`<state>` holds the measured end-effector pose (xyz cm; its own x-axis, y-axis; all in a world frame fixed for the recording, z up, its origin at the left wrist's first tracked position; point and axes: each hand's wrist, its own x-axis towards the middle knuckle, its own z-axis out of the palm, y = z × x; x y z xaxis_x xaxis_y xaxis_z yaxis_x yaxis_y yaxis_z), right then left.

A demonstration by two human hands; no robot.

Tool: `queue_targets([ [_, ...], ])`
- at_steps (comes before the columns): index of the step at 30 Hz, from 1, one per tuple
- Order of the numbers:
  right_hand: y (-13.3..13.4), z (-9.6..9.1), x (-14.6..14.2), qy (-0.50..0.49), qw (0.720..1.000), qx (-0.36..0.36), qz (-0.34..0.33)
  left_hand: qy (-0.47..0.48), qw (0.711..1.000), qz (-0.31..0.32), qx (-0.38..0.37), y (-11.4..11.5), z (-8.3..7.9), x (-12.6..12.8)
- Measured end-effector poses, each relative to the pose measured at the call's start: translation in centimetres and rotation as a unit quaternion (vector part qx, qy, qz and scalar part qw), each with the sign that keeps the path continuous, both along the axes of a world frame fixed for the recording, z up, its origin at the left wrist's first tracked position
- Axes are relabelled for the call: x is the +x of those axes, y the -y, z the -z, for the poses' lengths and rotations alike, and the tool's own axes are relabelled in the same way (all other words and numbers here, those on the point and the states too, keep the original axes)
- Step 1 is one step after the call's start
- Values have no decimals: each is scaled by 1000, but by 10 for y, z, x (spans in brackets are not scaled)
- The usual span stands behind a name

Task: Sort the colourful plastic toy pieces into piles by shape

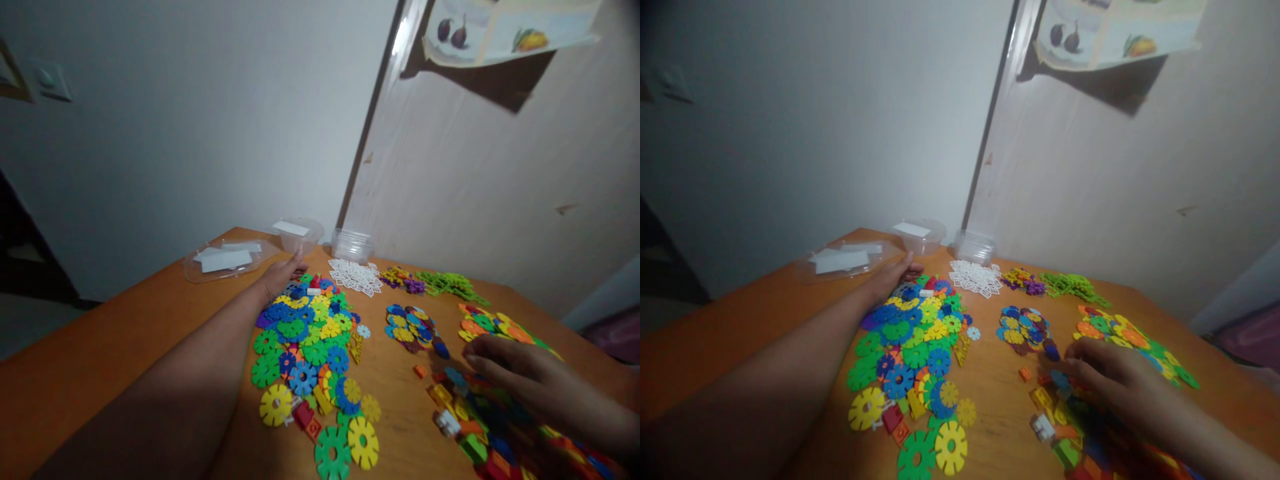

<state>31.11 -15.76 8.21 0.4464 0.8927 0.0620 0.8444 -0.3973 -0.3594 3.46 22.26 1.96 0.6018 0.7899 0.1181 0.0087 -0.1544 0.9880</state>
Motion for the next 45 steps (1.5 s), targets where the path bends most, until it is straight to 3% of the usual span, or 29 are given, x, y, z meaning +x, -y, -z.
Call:
queue_targets([
  [3,-10,-5,-23,-36,997,-53,-36,-2,1000,7,-5,-1,1,1],
  [8,-30,-10,-83,-75,990,-75,-97,-3,1000,13,-8,-1,1,0],
  [12,-42,-10,-131,-68,985,-116,-104,-14,1000,18,-6,1,-2,-1],
  [15,-48,-6,-149,-75,981,-125,-131,-13,1000,20,-9,0,-1,-1],
  [18,-51,0,-152,-87,974,-142,-151,-6,1000,22,-10,-1,1,-1],
  [23,-47,10,-154,-164,965,-171,-113,2,1000,13,-14,-2,2,1],
  [33,-49,25,-154,-156,972,-130,-119,-5,1000,23,-15,1,0,-2],
  [39,-76,26,-127,-71,991,-49,-103,2,1000,20,-7,-1,2,-1],
  [45,-109,25,-113,-50,992,-66,-100,3,1000,20,-16,1,0,-1],
])
